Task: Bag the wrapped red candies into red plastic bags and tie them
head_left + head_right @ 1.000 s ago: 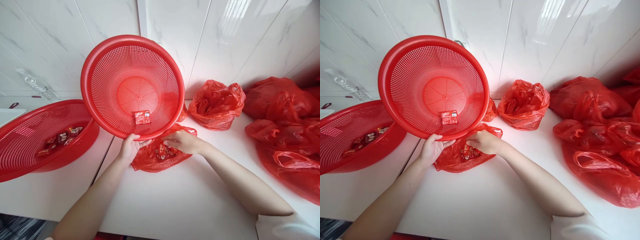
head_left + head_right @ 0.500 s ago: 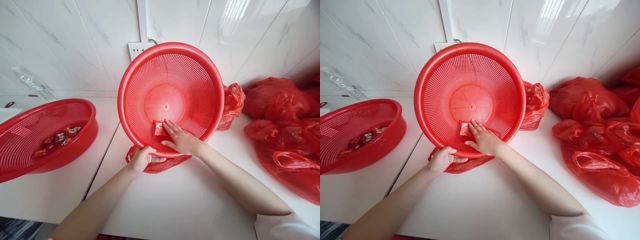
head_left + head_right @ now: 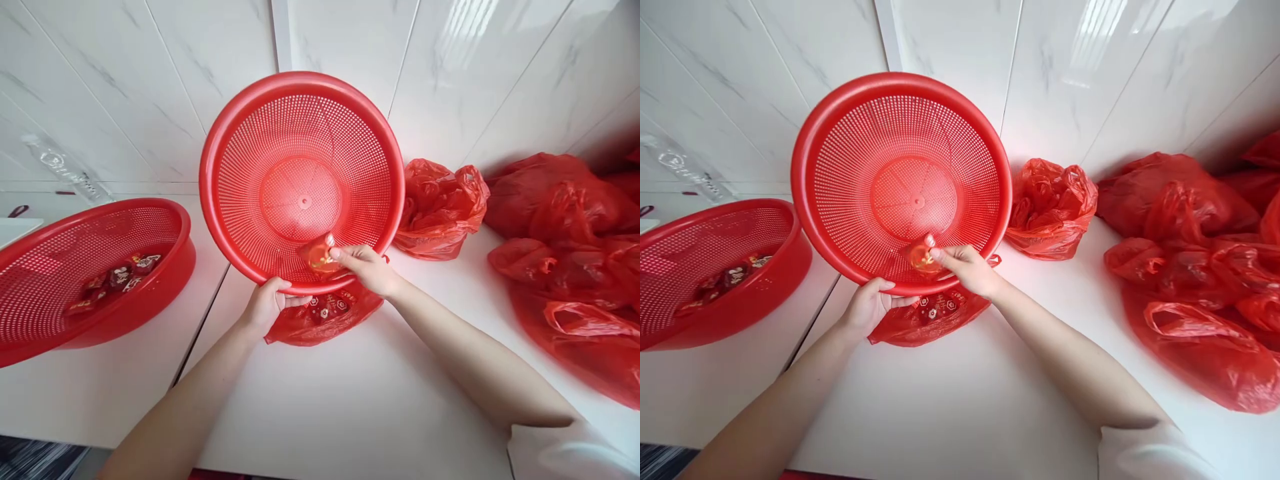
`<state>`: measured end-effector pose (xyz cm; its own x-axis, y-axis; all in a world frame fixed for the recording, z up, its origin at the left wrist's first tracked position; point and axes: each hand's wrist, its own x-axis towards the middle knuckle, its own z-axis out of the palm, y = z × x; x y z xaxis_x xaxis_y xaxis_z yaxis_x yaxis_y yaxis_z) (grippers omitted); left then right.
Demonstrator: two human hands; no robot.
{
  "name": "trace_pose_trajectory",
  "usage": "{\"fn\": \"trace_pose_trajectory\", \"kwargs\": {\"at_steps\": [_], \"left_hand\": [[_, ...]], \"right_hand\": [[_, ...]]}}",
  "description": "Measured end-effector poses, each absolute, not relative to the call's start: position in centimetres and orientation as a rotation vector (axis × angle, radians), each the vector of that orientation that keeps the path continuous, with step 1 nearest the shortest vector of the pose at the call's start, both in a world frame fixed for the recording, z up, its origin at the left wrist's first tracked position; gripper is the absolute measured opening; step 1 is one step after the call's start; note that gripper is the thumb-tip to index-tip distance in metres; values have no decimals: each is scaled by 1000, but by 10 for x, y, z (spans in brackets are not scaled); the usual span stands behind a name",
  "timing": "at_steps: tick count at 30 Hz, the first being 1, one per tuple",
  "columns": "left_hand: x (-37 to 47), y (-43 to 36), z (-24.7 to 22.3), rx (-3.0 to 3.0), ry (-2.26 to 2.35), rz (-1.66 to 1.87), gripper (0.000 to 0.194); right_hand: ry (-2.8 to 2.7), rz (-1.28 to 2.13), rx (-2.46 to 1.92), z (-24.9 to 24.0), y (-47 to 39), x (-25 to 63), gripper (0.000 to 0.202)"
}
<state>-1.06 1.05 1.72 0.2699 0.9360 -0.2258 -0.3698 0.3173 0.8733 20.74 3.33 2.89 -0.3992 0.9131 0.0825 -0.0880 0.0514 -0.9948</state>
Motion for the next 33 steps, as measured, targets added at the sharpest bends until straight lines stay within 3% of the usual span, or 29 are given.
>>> {"fn": "trace_pose_trajectory", "kwargs": {"at_steps": [6,11,24,28,33], "left_hand": [[-19,16,22,755,851,1069,11],[-21,18,20,701,836,1063,14],[-29,26,22,672,865,1124,18],[-30,29,18,666,861,1126,17],[-28,30,18,644,875,1122,21]], "right_hand": [[-1035,1651,-764,24,38,207,34],[-1114,1630,-819,22,34,205,28],[-1480,1525,-806,31,32,211,36],[-1622,1444,-937,51,28,224,57],[-1859,1407,-1072,61,27,231,46]]}}
